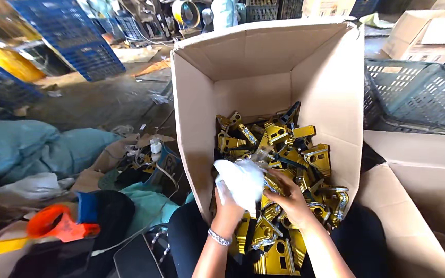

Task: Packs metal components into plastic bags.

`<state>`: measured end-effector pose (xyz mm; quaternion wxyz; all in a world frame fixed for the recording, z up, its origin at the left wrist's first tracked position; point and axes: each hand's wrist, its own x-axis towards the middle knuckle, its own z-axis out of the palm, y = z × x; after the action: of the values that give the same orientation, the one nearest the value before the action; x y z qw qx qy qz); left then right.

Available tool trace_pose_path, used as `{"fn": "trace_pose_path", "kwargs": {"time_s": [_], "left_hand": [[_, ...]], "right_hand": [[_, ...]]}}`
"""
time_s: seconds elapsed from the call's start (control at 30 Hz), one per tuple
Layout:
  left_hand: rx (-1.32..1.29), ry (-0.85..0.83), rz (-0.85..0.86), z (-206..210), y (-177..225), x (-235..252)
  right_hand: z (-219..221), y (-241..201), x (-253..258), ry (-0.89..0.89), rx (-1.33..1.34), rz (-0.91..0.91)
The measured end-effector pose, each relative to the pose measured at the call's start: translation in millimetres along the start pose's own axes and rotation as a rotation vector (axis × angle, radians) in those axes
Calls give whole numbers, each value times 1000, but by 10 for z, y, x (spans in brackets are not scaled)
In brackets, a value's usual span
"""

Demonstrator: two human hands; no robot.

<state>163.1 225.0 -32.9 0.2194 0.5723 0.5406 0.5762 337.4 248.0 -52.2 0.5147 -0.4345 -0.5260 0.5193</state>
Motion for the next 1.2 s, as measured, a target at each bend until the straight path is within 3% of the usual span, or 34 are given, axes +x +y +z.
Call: {"fn": "trace_pose_path", "kwargs": {"time_s": [0.13, 0.2, 0.3, 0.37, 0.47, 0.5, 0.53, 0.57, 0.63, 0.7, 0.8, 0.93, 1.07, 1.2], "left_hand": [[74, 63, 324, 153, 135, -151], [89, -56, 139, 135, 169, -300], [-129, -350, -151, 120, 298, -440], [-351, -297, -309, 133, 140, -372], [-557, -193, -496, 8, -40, -89], [-552, -197, -532, -26, -52, -36], [-517, -201, -544, -24, -59, -41], [-452, -206, -526, 18, -68, -82], [-335, -207, -424, 195, -59, -138], [-344, -179, -356, 337, -19, -183], [-496, -196, -428, 354, 120, -165], [-739, -424, -688, 190, 310, -103], [-400, -463, -550, 122, 181, -92], [-441, -478, -628, 162, 176, -135]], "right_hand": [[10, -22, 48, 134, 15, -110], [-8, -56, 51, 199, -68, -65], [-89, -26, 58, 234, -106, 10], [-322, -33, -9, 210, 20, 73], [-879, 40, -139, 91, 588, -232], [-1024, 46, -79, -61, 677, -379], [-1062, 31, -26, -113, 623, -425], [-993, 19, -5, -111, 551, -347], [-647, -123, 1, -186, 260, -31], [-301, -261, 8, -220, 31, 123], [-176, -230, 12, -107, 21, 90], [-179, -144, -76, -11, 93, 186], [-354, -210, -43, -216, 79, 215], [-306, -210, 53, -112, -276, 42]]}}
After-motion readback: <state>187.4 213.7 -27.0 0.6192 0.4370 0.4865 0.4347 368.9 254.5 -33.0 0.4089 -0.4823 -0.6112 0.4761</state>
